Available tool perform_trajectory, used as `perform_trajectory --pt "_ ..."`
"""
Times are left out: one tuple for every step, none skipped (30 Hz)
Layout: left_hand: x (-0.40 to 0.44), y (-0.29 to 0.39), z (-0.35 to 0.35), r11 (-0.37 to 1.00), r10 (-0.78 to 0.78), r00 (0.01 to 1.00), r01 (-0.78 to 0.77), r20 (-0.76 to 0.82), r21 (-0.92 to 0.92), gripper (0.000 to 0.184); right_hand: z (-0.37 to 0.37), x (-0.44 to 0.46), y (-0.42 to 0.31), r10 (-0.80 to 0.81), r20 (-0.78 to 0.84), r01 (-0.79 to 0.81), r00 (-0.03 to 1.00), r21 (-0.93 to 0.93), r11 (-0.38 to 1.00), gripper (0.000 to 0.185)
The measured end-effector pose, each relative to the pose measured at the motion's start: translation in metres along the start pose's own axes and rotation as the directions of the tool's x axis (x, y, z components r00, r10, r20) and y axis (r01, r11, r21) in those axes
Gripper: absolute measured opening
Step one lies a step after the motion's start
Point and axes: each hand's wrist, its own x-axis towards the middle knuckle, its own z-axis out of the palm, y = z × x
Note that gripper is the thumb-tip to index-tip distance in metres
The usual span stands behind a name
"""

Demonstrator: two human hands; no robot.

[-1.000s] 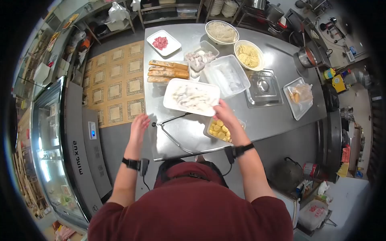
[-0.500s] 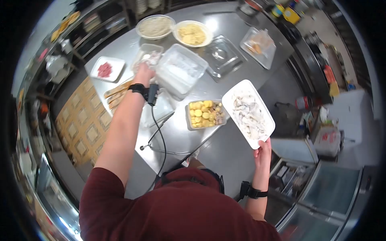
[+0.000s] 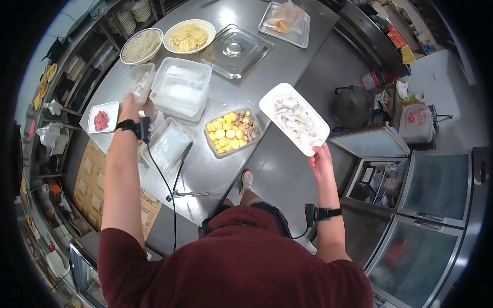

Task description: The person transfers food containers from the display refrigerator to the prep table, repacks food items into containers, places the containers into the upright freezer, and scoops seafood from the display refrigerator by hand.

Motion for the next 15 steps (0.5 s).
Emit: perform_trajectory --pt "-0.002 0.002 -0.010 0.991 0.001 1.000 0.002 0.020 -0.132 0.049 -0.001 0.010 0.002 0.014 0.000 -0.014 1.000 -0.006 1.000 0.033" --pt "-0.003 0.008 -0.016 0.790 -0.098 0.992 0.124 0.076 -0.600 0.049 -0.001 0.019 0.005 0.014 0.014 -0.014 1.000 -0.017 1.000 0.032" --pt "-0.025 0.033 -0.030 0.673 -0.259 0.966 0.193 0.016 -0.714 0.045 -0.001 0.026 0.009 0.009 0.014 -0.008 1.000 -0.014 1.000 0.032" --pt "-0.050 0.061 -0.045 0.532 -0.413 0.910 0.202 -0.043 -0.822 0.041 0.001 0.034 0.015 0.009 0.020 -0.009 1.000 -0.009 1.000 0.033" --pt "-0.052 0.051 -0.060 0.528 -0.294 0.955 0.138 -0.028 -0.838 0.040 0.004 0.039 0.021 0.014 0.027 -0.014 1.000 -0.003 1.000 0.033" --pt "-0.048 0.032 -0.071 0.518 -0.170 0.985 0.075 -0.016 -0.852 0.039 0.001 0.043 0.023 0.001 0.045 -0.001 0.999 0.005 1.000 0.033" --pt "-0.055 0.028 -0.086 0.502 -0.042 0.999 0.018 -0.003 -0.864 0.038 -0.003 0.044 0.023 -0.013 0.060 0.013 0.998 0.012 1.000 0.033" --pt "-0.067 0.020 -0.098 0.569 0.034 0.999 -0.031 -0.014 -0.821 0.034 -0.005 0.044 0.024 0.005 0.044 -0.005 0.999 0.002 1.000 0.033" --pt "-0.093 0.027 -0.109 0.640 0.005 1.000 -0.014 -0.014 -0.768 0.032 -0.003 0.044 0.025 0.011 0.055 -0.012 0.998 0.010 1.000 0.033" --pt "-0.127 0.044 -0.119 0.705 -0.026 1.000 0.010 -0.011 -0.709 0.030 -0.003 0.042 0.025 0.016 0.059 -0.017 0.998 0.016 1.000 0.033" --pt "-0.157 0.056 -0.128 0.762 -0.053 0.999 0.041 0.001 -0.647 0.028 -0.004 0.037 0.024 0.015 0.052 -0.017 0.999 0.023 1.000 0.033" --pt "-0.182 0.060 -0.135 0.782 -0.032 0.999 0.039 0.022 -0.622 0.024 -0.003 0.032 0.020 0.024 0.081 -0.023 0.996 -0.012 1.000 0.033" --pt "-0.205 0.066 -0.134 0.800 -0.004 0.998 0.041 0.063 -0.599 0.020 -0.005 0.029 0.020 0.029 0.081 -0.027 0.996 -0.024 0.999 0.033" --pt "-0.230 0.079 -0.131 0.807 -0.009 0.990 0.089 0.138 -0.584 0.018 -0.008 0.025 0.020 0.030 0.065 -0.028 0.997 -0.036 0.999 0.033" --pt "-0.255 0.092 -0.125 0.817 -0.040 0.981 0.142 0.190 -0.559 0.016 -0.013 0.020 0.019 0.031 0.037 -0.029 0.999 -0.046 0.999 0.033"
